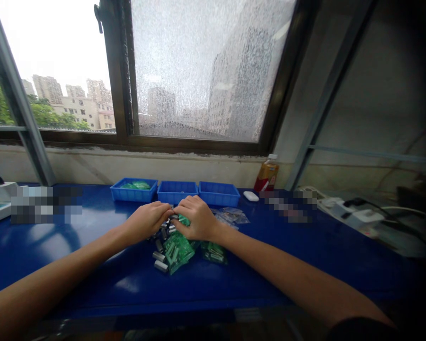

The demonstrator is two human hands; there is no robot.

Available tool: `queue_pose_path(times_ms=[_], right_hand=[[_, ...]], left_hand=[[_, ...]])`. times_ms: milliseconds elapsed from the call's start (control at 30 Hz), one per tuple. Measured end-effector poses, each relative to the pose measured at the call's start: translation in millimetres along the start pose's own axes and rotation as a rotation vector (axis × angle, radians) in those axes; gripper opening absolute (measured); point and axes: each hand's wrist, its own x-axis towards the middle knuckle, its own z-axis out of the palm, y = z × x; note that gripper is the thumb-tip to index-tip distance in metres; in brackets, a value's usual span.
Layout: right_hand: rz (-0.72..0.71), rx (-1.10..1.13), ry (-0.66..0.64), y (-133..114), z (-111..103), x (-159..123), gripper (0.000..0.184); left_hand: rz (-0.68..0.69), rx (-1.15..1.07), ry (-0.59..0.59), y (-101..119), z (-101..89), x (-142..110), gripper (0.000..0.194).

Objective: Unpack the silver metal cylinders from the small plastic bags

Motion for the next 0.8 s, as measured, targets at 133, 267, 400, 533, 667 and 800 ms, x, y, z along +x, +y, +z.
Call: queue_pose_path(times_ms=[133, 267, 400, 533, 667, 800], right_hand=[[0.012, 0.030, 0.028, 0.0, 1.5, -0.2, 0.014], [-0.016, 0.056, 0.065, 1.3, 2.5, -0.7, 0.013], [-0.052, 0.057, 0.076, 2.4, 3.6, -1.2, 0.013], [-0.068, 0.045, 0.077, 2.5, 4.2, -1.6, 0.014], [-0.075, 0.023, 0.084, 2.9, 4.5, -1.8, 0.014], [-0.100, -0.005, 0.109, 3.3, 4.3, -1.3, 0.014]], left_hand=[[-0.004, 0.002, 0.001, 4.5, -3.1, 0.4, 0.031], [-0.001, 0.029, -0.016, 7.1, -5.0, -0.2, 0.031], [0.011, 0.063, -0.031, 6.6, -4.5, -0.4, 0.031], [0.000, 0.072, -0.062, 5.4, -4.2, 0.0, 0.032], [-0.026, 0.074, -0.087, 5.1, -4.4, 0.0, 0.034], [-0.042, 0.068, -0.099, 3.5, -3.6, -0.2, 0.033]])
